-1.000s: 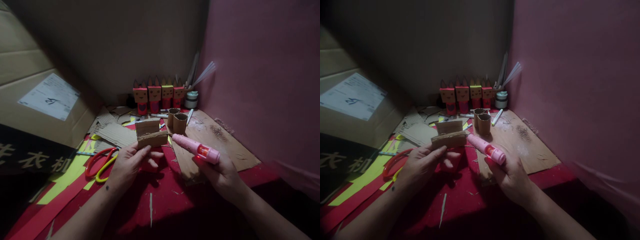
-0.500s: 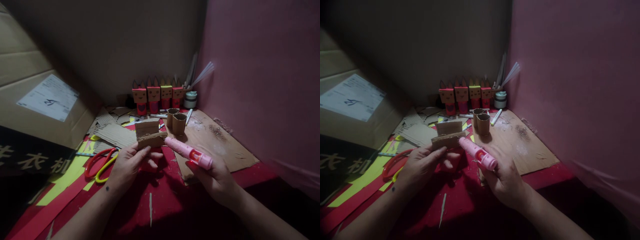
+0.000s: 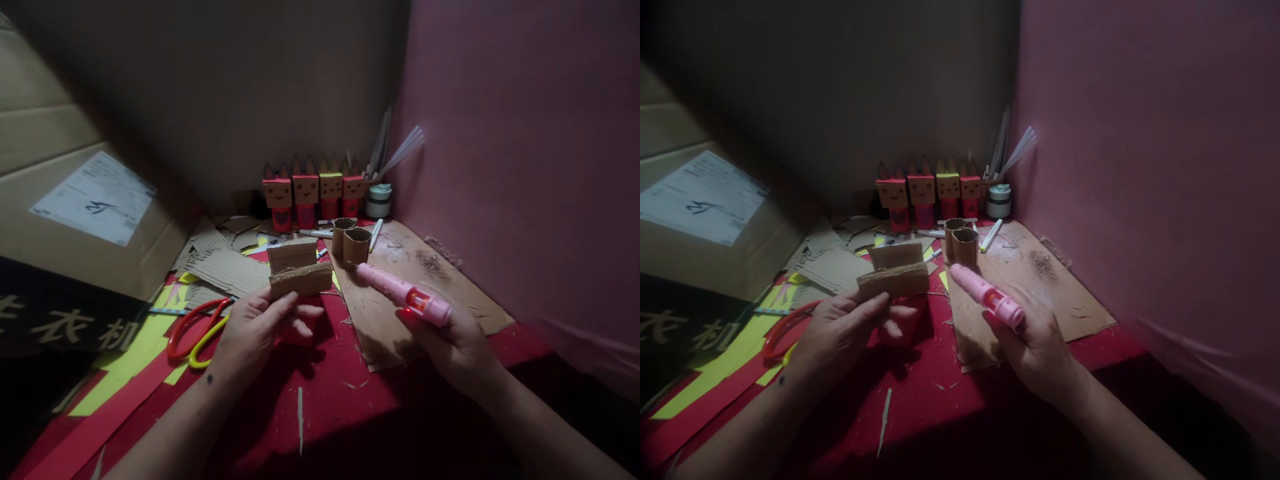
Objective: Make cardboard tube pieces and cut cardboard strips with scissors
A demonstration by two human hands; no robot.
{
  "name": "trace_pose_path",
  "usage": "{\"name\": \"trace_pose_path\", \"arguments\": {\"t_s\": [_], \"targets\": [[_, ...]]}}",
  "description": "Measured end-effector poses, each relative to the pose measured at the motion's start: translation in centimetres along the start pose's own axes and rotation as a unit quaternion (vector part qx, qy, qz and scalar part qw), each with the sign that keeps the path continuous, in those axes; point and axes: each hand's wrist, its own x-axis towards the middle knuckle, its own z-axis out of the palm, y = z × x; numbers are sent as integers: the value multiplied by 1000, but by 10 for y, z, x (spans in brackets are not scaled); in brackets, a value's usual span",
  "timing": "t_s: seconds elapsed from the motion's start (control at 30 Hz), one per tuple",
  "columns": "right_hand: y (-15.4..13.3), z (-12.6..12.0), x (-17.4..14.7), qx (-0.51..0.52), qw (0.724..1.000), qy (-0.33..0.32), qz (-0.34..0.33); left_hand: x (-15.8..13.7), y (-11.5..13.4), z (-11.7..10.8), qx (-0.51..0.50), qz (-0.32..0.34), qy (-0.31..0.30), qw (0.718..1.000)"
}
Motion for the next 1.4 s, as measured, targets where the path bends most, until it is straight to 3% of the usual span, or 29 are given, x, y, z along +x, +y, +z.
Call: {"name": "trace_pose_path", "arguments": {"t_s": [0.1, 0.2, 0.27, 0.37, 0.47, 0.57, 0.63, 0.7, 0.77, 0.83, 0.9, 1.07, 1.2, 1.4], "targets": [[22, -11, -5, -99, 995, 25, -11, 0, 1, -1, -14, 6, -7, 1000], [50, -23, -6, -300, 952, 35, -57, -1, 3, -2, -36, 5, -19, 999], [67, -32, -4, -387, 920, -16, -58, 0, 4, -2, -46, 9, -32, 998], [85, -47, 1, -416, 901, -126, 9, 0, 4, -3, -44, 16, -46, 998], [81, -58, 9, -387, 901, -193, 31, -1, 4, -5, -27, 15, -62, 998], [55, -54, 23, -327, 936, -128, 2, -3, 2, -6, -17, 12, -91, 996], [32, -40, 37, -215, 974, -64, 9, -4, 2, -6, -21, 8, -114, 993], [14, -18, 53, -51, 993, -89, 59, -5, 3, -5, -30, 3, -136, 990], [6, 5, 67, 81, 983, -125, 104, -6, 4, -5, -46, -1, -153, 987], [5, 25, 73, 227, 944, -183, 155, -6, 5, -4, -62, -10, -166, 984], [7, 39, 73, 304, 910, -206, 190, -5, 6, -3, -74, -23, -167, 983], [7, 51, 60, 316, 915, -221, 114, 2, 4, -4, -81, -78, -139, 984], [7, 53, 54, 298, 923, -220, 101, 6, -1, -7, -89, -125, -141, 978], [9, 55, 50, 232, 945, -226, 51, 6, -1, -8, -87, -131, -135, 978]]}}
